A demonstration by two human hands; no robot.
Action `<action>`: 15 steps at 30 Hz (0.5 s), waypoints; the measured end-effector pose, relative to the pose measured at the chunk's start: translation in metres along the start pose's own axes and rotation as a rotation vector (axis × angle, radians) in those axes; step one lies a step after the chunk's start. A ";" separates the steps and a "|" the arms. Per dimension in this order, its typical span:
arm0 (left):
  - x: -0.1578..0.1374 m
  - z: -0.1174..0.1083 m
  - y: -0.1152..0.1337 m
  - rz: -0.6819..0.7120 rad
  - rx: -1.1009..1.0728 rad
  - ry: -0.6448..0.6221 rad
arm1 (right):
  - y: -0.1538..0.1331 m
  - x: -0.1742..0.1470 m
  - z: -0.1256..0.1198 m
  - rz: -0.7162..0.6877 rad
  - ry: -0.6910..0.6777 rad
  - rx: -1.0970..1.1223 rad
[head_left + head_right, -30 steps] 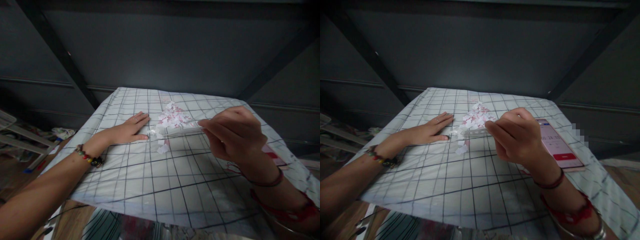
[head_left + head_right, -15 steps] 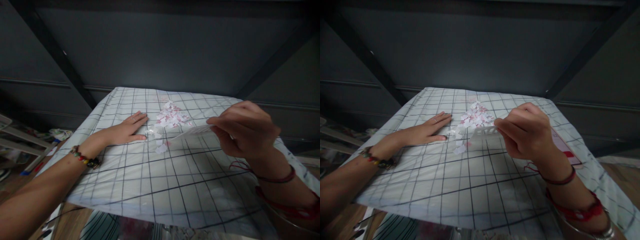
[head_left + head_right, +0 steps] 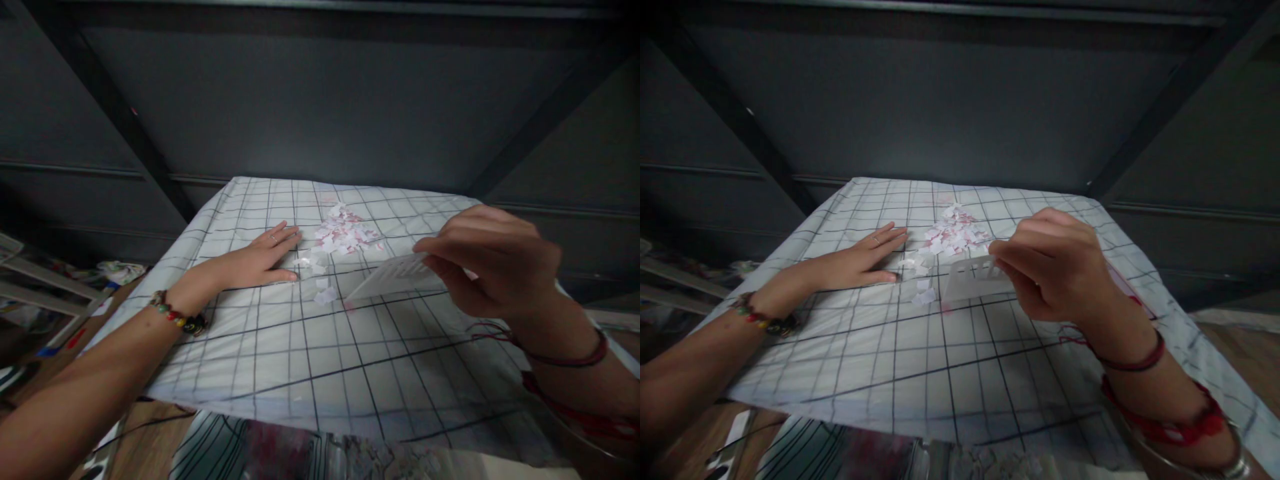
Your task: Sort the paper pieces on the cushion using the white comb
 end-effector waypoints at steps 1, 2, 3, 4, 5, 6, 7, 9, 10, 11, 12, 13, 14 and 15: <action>0.000 0.000 0.001 0.013 -0.008 0.002 | -0.002 0.000 -0.003 0.006 -0.014 0.009; 0.000 0.000 0.002 0.029 -0.019 0.001 | -0.003 0.000 -0.007 0.008 -0.024 0.009; -0.001 -0.001 0.004 0.046 -0.032 -0.005 | -0.006 -0.001 -0.011 0.002 -0.020 0.002; -0.002 -0.001 0.007 0.062 -0.048 -0.013 | -0.009 -0.001 -0.015 -0.005 -0.018 -0.021; -0.003 -0.002 0.010 0.077 -0.065 -0.023 | -0.012 -0.003 -0.019 -0.010 -0.021 -0.060; -0.004 -0.003 0.013 0.091 -0.081 -0.032 | -0.015 -0.004 -0.022 -0.015 -0.028 -0.108; -0.005 -0.004 0.017 0.102 -0.098 -0.042 | -0.020 -0.006 -0.025 -0.019 -0.034 -0.153; -0.008 -0.005 0.024 0.121 -0.129 -0.060 | -0.033 -0.008 -0.030 -0.008 -0.042 -0.201; -0.009 -0.005 0.026 0.132 -0.142 -0.067 | -0.041 -0.009 -0.033 0.010 -0.048 -0.197; -0.010 -0.004 0.029 0.143 -0.151 -0.073 | -0.049 -0.009 -0.035 0.033 -0.040 -0.176; -0.011 -0.003 0.030 0.156 -0.156 -0.076 | -0.058 -0.009 -0.037 0.054 -0.052 -0.162; -0.012 -0.002 0.031 0.167 -0.157 -0.078 | -0.066 -0.008 -0.039 0.078 -0.059 -0.146; -0.012 -0.001 0.031 0.177 -0.154 -0.081 | -0.074 -0.007 -0.041 0.100 -0.052 -0.139; -0.012 0.001 0.031 0.180 -0.151 -0.087 | -0.080 -0.006 -0.043 0.137 -0.049 -0.133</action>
Point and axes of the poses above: each hand's wrist, its own x-axis towards the middle knuckle, its own z-axis out of the palm, y = z × x, the point moved 5 cm from there along x, towards the middle knuckle, and after that the axes turned 5 degrees about y, right-handed, at the moved point
